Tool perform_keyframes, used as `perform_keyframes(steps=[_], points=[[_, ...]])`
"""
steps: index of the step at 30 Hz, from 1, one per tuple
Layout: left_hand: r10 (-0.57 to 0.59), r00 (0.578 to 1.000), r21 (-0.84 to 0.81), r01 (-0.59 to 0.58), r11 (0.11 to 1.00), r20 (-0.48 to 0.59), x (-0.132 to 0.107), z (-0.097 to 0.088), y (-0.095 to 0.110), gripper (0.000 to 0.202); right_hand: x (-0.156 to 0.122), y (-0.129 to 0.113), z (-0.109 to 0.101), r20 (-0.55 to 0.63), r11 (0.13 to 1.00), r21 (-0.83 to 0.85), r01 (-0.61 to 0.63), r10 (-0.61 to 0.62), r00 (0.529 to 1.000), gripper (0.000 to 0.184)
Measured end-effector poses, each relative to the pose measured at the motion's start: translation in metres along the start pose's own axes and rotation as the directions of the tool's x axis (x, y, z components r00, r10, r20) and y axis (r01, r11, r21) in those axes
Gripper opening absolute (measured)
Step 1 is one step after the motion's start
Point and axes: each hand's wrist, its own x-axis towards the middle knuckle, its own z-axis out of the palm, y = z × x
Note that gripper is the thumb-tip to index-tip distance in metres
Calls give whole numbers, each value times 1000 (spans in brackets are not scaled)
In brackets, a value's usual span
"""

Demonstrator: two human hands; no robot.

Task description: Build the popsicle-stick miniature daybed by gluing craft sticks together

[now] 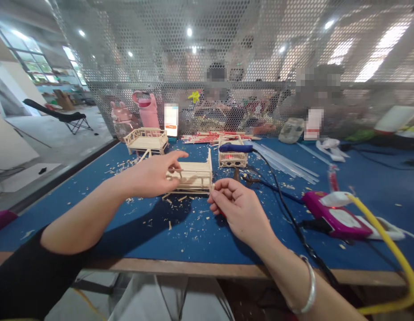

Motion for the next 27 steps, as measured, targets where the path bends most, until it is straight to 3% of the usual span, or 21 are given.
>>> perform_keyframes(steps=[2, 5, 13, 16, 19, 20, 24, 27], points=[[-43, 999, 35, 42, 998, 24, 3, 5, 0, 57, 2, 0, 4, -25, 999, 0, -51, 51, 998, 37], [-60, 997, -1, 60, 998, -45, 2, 13, 4, 56, 9, -1, 11, -87, 995, -43, -95, 91, 992, 37], [-67, 990, -49, 61, 997, -121, 0, 22, 9, 52, 22, 8, 23, -300, 969, -241, 47, -121, 946, 28], [12, 964, -92, -38, 995, -265, -4, 26, 14, 50, 18, 10, 27, -334, 938, -341, 65, -186, 924, 26], [-69, 888, -197, -25, 980, -454, -13, 32, 27, 28, 14, 8, 30, -342, 923, -374, 86, -223, 913, 25], [-128, 878, -263, 3, 965, -460, -17, 36, 31, 20, 13, 7, 30, -344, 925, -369, 93, -229, 911, 25], [-242, 941, -534, 83, 842, -236, -27, 57, 42, 24, 12, 7, 29, -303, 949, -294, 112, -204, 931, 24], [-323, 928, -702, 106, 704, -185, -28, 73, 44, 22, 15, 7, 27, -221, 980, -178, 83, -122, 968, 24]])
